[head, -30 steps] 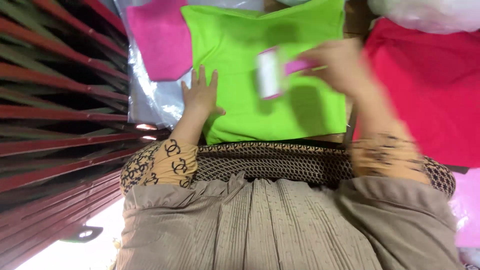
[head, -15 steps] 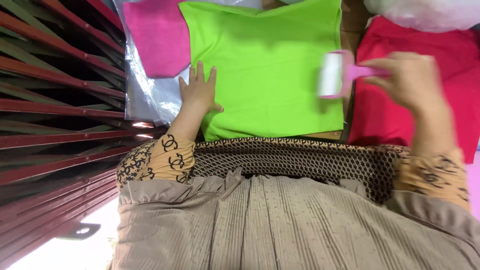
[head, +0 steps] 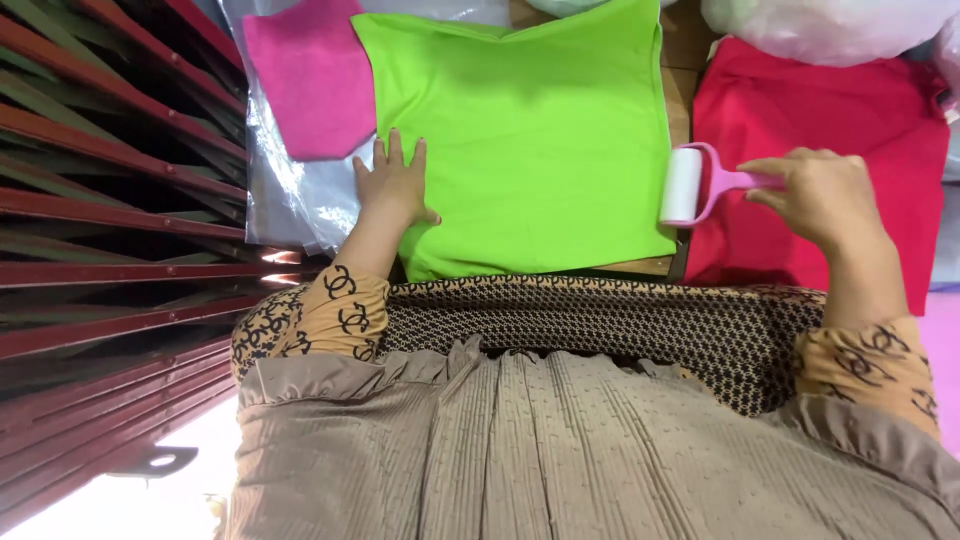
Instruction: Using a lint roller to remove debris from various pieces of colored fabric on a workspace.
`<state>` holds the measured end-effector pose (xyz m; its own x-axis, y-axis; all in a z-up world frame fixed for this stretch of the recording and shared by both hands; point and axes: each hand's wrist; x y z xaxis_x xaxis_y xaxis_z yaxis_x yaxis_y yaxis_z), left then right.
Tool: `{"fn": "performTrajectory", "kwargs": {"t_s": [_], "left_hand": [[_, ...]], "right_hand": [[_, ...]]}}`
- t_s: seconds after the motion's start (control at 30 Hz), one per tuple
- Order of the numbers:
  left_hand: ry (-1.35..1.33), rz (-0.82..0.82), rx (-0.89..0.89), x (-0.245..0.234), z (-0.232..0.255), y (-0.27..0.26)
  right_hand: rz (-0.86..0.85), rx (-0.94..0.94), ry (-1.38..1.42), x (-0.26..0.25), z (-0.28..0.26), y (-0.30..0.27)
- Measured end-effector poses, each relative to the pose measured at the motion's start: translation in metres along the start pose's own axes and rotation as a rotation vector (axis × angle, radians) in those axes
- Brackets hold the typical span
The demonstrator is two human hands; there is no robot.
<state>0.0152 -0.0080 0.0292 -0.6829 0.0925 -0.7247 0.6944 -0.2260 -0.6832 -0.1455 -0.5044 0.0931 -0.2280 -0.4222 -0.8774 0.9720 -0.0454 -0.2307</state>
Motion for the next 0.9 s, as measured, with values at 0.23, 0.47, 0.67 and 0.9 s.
{"fn": "performTrajectory", "kwargs": {"t_s": [0.23,0.47,0.67,0.9], "left_hand": [[0.019,0.065,0.168,0.013,0.037,-0.015],[0.014,0.012,0.196,0.022,0.041,-0.023],[-0.016,0.018,0.199,0.023,0.039,-0.025],[-0.181,0.232,0.233,0.038,0.051,-0.017]], "right_hand": [[0.313,-0.360,0.425,-0.054,-0.128,0.018],[0.185,-0.342,0.355,-0.028,-0.097,0.013],[0.013,-0.039,0.068,-0.010,-0.006,-0.029],[0.211,0.325,0.947,0.027,-0.080,-0.050]]}}
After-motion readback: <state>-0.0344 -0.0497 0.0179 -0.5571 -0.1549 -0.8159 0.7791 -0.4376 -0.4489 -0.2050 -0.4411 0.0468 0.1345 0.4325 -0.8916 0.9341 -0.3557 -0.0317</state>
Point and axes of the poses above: each hand's wrist, its own y-axis towards the middle knuckle, its own x-axis out of the palm, z = x × y, and after that the axes turned 7 degrees about -y, right-handed
